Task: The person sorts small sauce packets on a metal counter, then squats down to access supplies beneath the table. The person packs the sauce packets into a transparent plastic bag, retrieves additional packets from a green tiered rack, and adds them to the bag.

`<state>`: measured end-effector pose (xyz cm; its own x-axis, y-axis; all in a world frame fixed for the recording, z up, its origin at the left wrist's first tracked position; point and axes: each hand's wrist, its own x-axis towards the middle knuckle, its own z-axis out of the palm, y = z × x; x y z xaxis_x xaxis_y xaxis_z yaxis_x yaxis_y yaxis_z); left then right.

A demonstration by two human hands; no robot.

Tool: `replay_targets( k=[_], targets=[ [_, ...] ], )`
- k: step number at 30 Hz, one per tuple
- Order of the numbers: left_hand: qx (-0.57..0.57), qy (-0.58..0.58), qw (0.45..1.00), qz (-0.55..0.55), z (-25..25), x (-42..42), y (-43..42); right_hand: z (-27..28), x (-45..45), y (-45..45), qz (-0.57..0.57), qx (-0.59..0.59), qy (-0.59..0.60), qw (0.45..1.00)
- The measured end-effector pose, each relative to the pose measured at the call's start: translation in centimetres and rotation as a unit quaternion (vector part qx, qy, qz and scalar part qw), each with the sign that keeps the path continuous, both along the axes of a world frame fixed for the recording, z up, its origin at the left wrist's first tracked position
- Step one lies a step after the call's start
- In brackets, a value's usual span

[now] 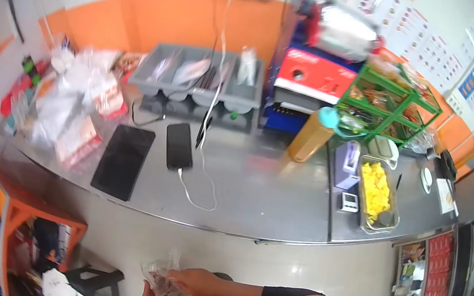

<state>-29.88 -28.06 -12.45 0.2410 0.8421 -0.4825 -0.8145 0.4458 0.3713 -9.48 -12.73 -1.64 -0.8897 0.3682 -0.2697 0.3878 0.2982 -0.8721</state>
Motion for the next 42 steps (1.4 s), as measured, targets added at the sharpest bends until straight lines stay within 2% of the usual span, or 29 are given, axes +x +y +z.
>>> replay_targets(
  k=[2, 4, 5, 7, 9, 10, 11, 13, 14, 15, 16, 18, 21, 23, 25, 28, 31, 33, 34, 36, 39, 41, 42],
  targets=[
    [-0.027, 0.067, 0.996, -0.048, 5.8, 0.5, 0.8, 5.0, 2.0, -0.3, -0.070, -0.020, 0.061, 0.995],
    [-0.055, 0.126, 0.987, -0.086, 11.0, 2.6, 1.3, 10.5, 5.0, 0.4, -0.171, -0.086, 0.046, 0.980],
    [-0.007, 0.113, 0.991, -0.072, 13.0, 3.8, 2.2, 12.8, 6.7, 0.7, -0.221, -0.119, 0.034, 0.967],
    [0.085, 0.078, 0.992, -0.045, 17.7, 6.4, 5.8, 14.8, 9.6, 1.3, -0.328, -0.044, 0.255, 0.909],
    [0.161, 0.062, 0.983, -0.068, 20.5, 8.4, 8.5, 18.5, 13.8, 2.9, -0.380, 0.048, 0.270, 0.884],
    [0.188, -0.142, 0.969, -0.078, 21.5, 10.3, 10.1, 20.4, 16.0, 3.5, -0.404, 0.029, 0.279, 0.871],
    [0.210, -0.339, 0.914, -0.080, 22.5, 12.3, 11.7, 22.0, 18.2, 4.1, -0.424, 0.008, 0.286, 0.859],
    [0.196, -0.272, 0.938, -0.088, 25.2, 15.6, 13.5, 23.8, 22.2, 4.9, -0.448, 0.098, 0.284, 0.842],
    [0.195, -0.214, 0.953, -0.088, 26.6, 17.2, 14.0, 25.7, 24.0, 4.6, -0.486, 0.069, 0.210, 0.846],
    [0.210, -0.108, 0.968, -0.081, 28.1, 18.6, 14.5, 27.1, 25.4, 3.9, -0.505, 0.104, 0.179, 0.838],
    [0.225, -0.075, 0.968, -0.087, 28.9, 19.8, 15.0, 28.5, 26.8, 3.2, -0.524, 0.137, 0.145, 0.828],
    [0.253, -0.010, 0.962, -0.105, 30.0, 21.6, 15.9, 29.5, 28.7, 2.2, -0.522, 0.319, 0.168, 0.773],
    [0.282, -0.012, 0.951, -0.129, 31.0, 23.0, 16.4, 30.8, 31.7, 0.8, -0.449, 0.532, 0.122, 0.708],
    [0.320, -0.027, 0.933, -0.162, 31.0, 24.1, 17.3, 30.4, 32.6, 0.4, -0.458, 0.309, 0.158, 0.818],
    [0.334, -0.030, 0.925, -0.179, 30.7, 25.3, 18.2, 29.5, 33.5, 0.6, -0.437, 0.047, 0.180, 0.880],
    [0.317, -0.025, 0.931, -0.178, 30.4, 27.2, 20.2, 28.8, 32.6, 1.7, -0.466, 0.011, 0.201, 0.861],
    [0.266, -0.050, 0.942, -0.199, 30.2, 27.8, 22.5, 26.4, 33.3, 3.5, -0.422, -0.022, 0.200, 0.884],
    [0.220, -0.097, 0.943, -0.231, 30.2, 27.9, 24.4, 26.2, 32.5, 4.6, -0.404, 0.057, 0.164, 0.898],
    [0.237, -0.057, 0.937, -0.251, 30.5, 27.9, 25.4, 26.6, 31.7, 5.2, -0.393, 0.096, 0.145, 0.903],
    [0.275, 0.022, 0.917, -0.287, 31.3, 27.9, 27.4, 27.2, 30.1, 6.3, -0.401, 0.034, 0.187, 0.896],
    [0.303, 0.079, 0.920, -0.238, 29.2, 27.9, 30.0, 24.6, 29.4, 8.1, -0.469, -0.001, 0.189, 0.863],
    [0.269, 0.256, 0.907, -0.196, 27.2, 27.6, 32.2, 22.4, 28.8, 9.7, -0.540, -0.020, 0.185, 0.821],
    [0.248, 0.343, 0.890, -0.172, 26.6, 27.4, 33.1, 20.9, 29.1, 10.6, -0.520, -0.064, 0.188, 0.831]
  ],
)
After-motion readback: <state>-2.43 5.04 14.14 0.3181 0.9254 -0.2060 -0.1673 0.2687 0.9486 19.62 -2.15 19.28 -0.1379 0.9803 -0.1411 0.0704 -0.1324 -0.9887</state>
